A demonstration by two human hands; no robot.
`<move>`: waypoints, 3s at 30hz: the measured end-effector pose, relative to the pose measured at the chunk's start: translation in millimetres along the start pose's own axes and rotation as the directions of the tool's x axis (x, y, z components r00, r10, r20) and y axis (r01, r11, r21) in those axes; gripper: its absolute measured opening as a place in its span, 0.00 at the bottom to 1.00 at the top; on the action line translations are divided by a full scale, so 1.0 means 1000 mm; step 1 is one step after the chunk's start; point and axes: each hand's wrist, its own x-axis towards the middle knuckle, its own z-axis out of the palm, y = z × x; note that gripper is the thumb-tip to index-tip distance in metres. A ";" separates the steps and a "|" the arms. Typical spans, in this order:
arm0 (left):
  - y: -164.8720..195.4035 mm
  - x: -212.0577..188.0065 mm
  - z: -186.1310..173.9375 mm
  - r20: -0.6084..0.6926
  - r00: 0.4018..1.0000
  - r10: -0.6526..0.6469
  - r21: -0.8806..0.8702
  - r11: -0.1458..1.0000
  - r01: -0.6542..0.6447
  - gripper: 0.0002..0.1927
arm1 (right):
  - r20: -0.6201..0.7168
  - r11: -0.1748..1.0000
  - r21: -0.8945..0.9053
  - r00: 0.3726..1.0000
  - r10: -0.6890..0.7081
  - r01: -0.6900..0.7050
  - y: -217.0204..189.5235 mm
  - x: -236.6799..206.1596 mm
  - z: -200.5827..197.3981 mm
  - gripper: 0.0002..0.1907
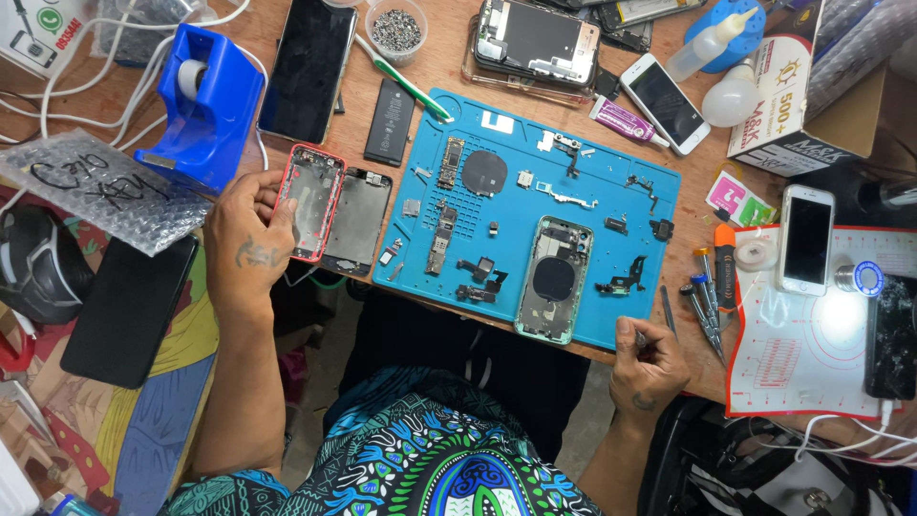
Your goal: The person disassembles a red smartphone using tweezers and a screwdriver, removing internal components and placing them on a blue mat. They then work on a second black smartphone, using a screwdriver to remove screws and detach parts. The workspace contains multiple disassembled phones, tools, and spare parts.
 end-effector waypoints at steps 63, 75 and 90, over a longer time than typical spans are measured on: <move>0.061 -0.174 0.176 -0.733 0.616 0.290 -0.122 0.834 -0.538 0.15 | 0.124 0.988 0.006 0.980 -0.156 0.156 0.001 -0.029 -0.059 0.11; 0.055 -0.169 0.156 -0.671 0.659 0.341 -0.159 0.802 -0.576 0.11 | 0.067 0.968 -0.029 0.967 -0.246 0.249 -0.004 -0.036 -0.048 0.10; 0.063 -0.141 0.131 -0.535 0.758 0.373 -0.283 0.766 -0.577 0.07 | -0.093 0.916 -0.212 0.926 -0.366 0.340 -0.038 -0.020 -0.021 0.11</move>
